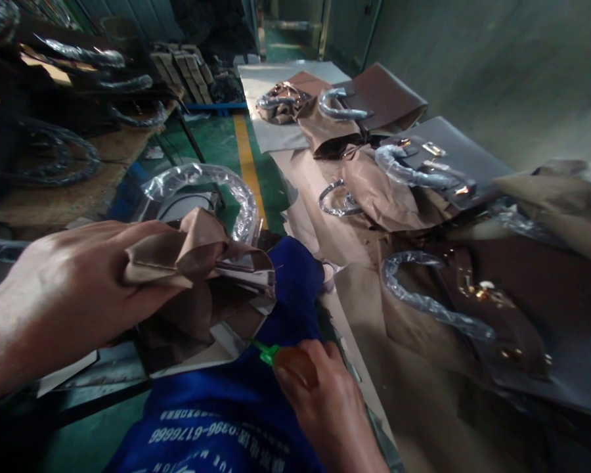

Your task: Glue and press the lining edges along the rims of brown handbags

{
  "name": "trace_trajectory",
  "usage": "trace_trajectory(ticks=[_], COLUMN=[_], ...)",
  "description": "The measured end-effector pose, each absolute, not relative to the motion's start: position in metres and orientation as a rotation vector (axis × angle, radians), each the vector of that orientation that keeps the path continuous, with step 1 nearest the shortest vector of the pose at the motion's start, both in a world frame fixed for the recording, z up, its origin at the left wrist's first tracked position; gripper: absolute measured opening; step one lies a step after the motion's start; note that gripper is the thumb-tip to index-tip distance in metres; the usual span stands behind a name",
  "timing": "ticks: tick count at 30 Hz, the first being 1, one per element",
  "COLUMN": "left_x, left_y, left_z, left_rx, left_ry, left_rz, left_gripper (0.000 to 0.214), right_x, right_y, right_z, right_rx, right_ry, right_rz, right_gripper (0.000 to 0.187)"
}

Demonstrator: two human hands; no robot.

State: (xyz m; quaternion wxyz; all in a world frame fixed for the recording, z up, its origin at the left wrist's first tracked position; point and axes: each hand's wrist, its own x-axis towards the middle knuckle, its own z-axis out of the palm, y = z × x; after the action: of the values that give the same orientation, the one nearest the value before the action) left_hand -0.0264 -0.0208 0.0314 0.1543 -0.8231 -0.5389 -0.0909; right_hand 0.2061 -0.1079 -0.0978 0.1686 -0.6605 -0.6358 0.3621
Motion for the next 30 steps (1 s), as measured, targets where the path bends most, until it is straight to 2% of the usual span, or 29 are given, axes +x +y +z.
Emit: trace_trajectory(ticks=[4, 10, 19, 23, 30], left_x=[-0.034, -0.043, -0.041, -0.034, -0.031], left_y=[-0.031, -0.035, -0.020, -0.018, -0.024], left_z=[0.028, 0.027, 0.026, 0.017, 0.015], left_rx=[-2.360, -2.299, -2.160, -2.206, -2.238], left_ry=[-1.503, -1.581, -1.563, -1.391, -1.416], left_rz=[-0.385, -0.449, -0.739, -0.709, -0.719], left_gripper=[0.030, 0.025, 0.023, 0.018, 0.016], right_x=[0.204, 0.200, 0.204, 0.212, 0.210], right_y=[-0.112, -0.106, -0.083, -0.078, -0.072], right_z=[-0.099, -0.101, -0.090, -0.088, -0.093], right_rx=[-1.780, -1.897, -1.989, -1.988, -2.057], right_ry=[-1.877, -2.003, -1.877, -1.821, -1.872], right_rz=[1.060, 0.994, 0.631, 0.634, 0.576], right_gripper=[0.022, 0.022, 0.023, 0.023, 0.026])
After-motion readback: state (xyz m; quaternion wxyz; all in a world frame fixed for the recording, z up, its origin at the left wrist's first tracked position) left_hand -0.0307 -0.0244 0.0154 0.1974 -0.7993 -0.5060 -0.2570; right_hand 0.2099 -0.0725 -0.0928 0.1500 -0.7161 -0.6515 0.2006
